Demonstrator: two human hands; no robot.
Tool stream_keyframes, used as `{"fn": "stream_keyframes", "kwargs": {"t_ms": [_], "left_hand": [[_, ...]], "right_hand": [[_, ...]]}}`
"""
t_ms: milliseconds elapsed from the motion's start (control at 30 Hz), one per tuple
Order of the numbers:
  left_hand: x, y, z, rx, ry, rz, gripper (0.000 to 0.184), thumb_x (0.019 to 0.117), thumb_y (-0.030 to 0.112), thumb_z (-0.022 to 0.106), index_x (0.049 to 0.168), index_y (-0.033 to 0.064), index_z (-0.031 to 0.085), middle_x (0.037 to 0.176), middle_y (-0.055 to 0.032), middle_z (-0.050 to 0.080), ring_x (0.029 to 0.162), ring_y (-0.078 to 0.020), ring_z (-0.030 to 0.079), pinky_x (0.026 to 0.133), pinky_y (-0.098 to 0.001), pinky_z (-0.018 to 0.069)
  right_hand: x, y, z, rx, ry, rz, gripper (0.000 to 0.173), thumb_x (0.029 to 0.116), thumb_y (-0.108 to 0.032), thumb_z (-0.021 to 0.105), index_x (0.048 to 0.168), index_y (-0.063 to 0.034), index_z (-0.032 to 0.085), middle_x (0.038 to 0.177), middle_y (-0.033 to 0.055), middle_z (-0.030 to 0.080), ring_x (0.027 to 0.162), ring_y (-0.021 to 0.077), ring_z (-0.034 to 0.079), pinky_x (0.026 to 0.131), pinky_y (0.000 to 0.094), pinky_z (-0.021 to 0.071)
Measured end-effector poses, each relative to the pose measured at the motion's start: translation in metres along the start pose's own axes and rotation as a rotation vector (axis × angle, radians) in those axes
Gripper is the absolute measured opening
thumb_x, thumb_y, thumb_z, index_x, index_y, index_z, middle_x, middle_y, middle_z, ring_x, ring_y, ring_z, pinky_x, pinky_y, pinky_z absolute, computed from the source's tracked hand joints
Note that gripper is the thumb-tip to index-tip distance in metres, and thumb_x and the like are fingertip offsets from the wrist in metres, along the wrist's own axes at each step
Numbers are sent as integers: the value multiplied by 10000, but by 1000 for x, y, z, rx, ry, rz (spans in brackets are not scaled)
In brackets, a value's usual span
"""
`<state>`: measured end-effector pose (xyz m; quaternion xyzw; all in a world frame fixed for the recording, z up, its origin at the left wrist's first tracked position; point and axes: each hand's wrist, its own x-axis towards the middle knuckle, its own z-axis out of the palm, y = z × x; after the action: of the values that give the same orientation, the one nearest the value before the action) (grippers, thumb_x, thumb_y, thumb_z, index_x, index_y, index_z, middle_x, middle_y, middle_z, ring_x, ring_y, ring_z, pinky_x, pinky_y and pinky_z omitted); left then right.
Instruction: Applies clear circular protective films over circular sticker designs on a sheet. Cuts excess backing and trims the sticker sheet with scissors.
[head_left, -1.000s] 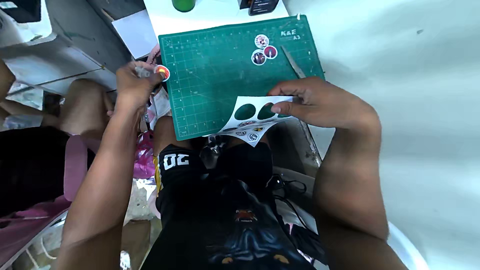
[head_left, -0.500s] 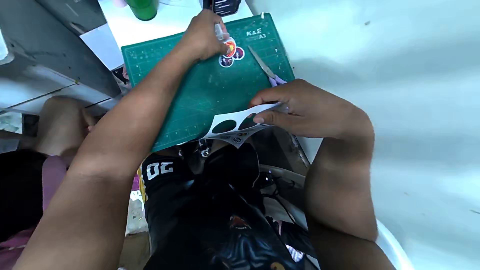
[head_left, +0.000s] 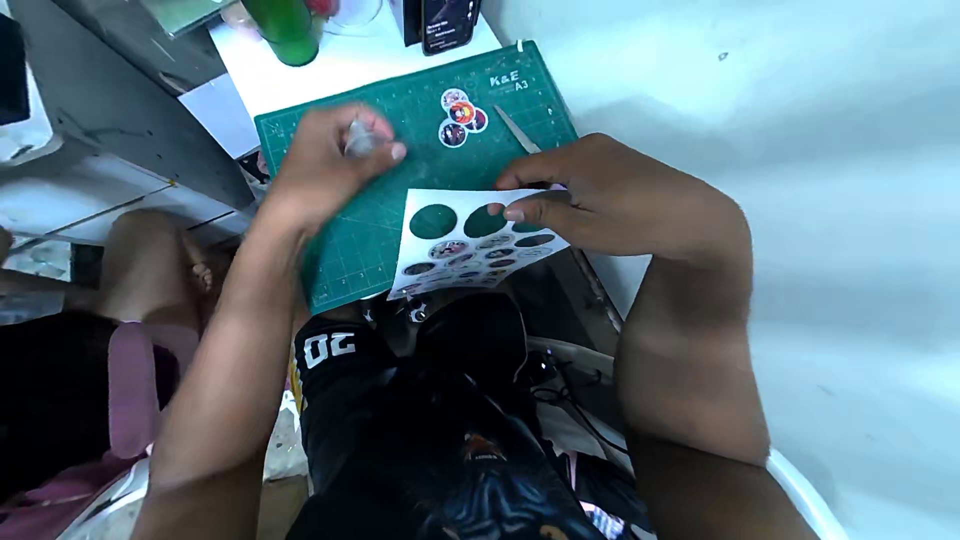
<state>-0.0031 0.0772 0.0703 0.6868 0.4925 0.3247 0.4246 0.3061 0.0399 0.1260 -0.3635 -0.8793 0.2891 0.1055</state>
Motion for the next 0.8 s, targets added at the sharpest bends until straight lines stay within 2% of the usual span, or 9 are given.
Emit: {"fn": "stream_keyframes", "kwargs": {"t_ms": [100, 167, 267, 300, 367, 500, 567, 667, 800], "left_hand": [[-76, -10, -9, -158, 25, -35, 200, 905, 169, 733, 1095, 122, 694, 880, 30, 725, 639, -37, 612, 538, -192, 504], [-111, -20, -10, -284, 58, -55, 186, 917, 99, 717, 1099, 127, 697, 914, 11, 738, 586, -33, 569, 480, -160, 442], [-140, -31, -13, -300, 124, -97, 226, 918, 44, 724, 1126, 125, 692, 943, -13, 745, 651, -66, 645, 529, -192, 526], [-146, -33, -14, -286, 152, -103, 236, 910, 39, 735, 1127, 124, 693, 906, -17, 732, 628, -73, 629, 508, -197, 511], [-152, -35, -15, -232, 212, -127, 255, 895, 52, 766, 1123, 135, 688, 820, -12, 702, 561, -80, 585, 458, -202, 470], [-143, -38, -21, -98, 353, -208, 229, 876, 100, 805, 1074, 119, 691, 772, -13, 697, 590, -93, 620, 516, -251, 514], [-134, -46, -24, -53, 395, -232, 214, 869, 132, 816, 1053, 112, 708, 799, -11, 710, 638, -90, 651, 572, -267, 554], [-124, -58, -25, -18, 457, -259, 222, 867, 157, 819, 1058, 111, 715, 820, -16, 710, 659, -88, 655, 590, -279, 563], [-116, -72, -25, 37, 493, -303, 245, 868, 181, 804, 1082, 106, 711, 840, -29, 724, 679, -107, 673, 629, -327, 585]], "right_hand": [[22, -14, -6, -32, -1, -3, 140, 1022, -251, 615, 1097, -196, 719, 929, -63, 723, 795, 43, 676, 733, 301, 595], [43, -25, -10, -61, 8, -9, 132, 1016, -225, 629, 1093, -170, 721, 908, -31, 710, 778, 86, 667, 725, 354, 589], [80, -33, -9, -127, 22, -35, 145, 1026, -261, 619, 1088, -177, 720, 919, -21, 706, 816, 105, 666, 766, 385, 575], [93, -35, -7, -131, 21, -47, 148, 1026, -273, 622, 1088, -182, 721, 930, -25, 714, 832, 96, 674, 789, 375, 578], [117, -35, 1, -118, 18, -86, 165, 1019, -267, 626, 1091, -157, 726, 943, -4, 721, 849, 117, 681, 820, 405, 573], [154, -36, 18, -128, 33, -81, 172, 1014, -255, 640, 1098, -133, 727, 959, 31, 718, 883, 158, 682, 853, 439, 558], [167, -34, 27, -178, 118, -43, 206, 1006, -267, 652, 1171, -163, 721, 1084, 24, 735, 1014, 188, 692, 951, 482, 542], [169, -32, 38, -243, 273, 15, 337, 1005, -311, 625, 1323, -209, 666, 1350, 32, 648, 1251, 280, 586, 1058, 579, 434], [146, -20, 54, -193, 277, 27, 305, 997, -236, 643, 1285, -146, 691, 1300, 82, 673, 1223, 305, 613, 1046, 565, 485]]}}
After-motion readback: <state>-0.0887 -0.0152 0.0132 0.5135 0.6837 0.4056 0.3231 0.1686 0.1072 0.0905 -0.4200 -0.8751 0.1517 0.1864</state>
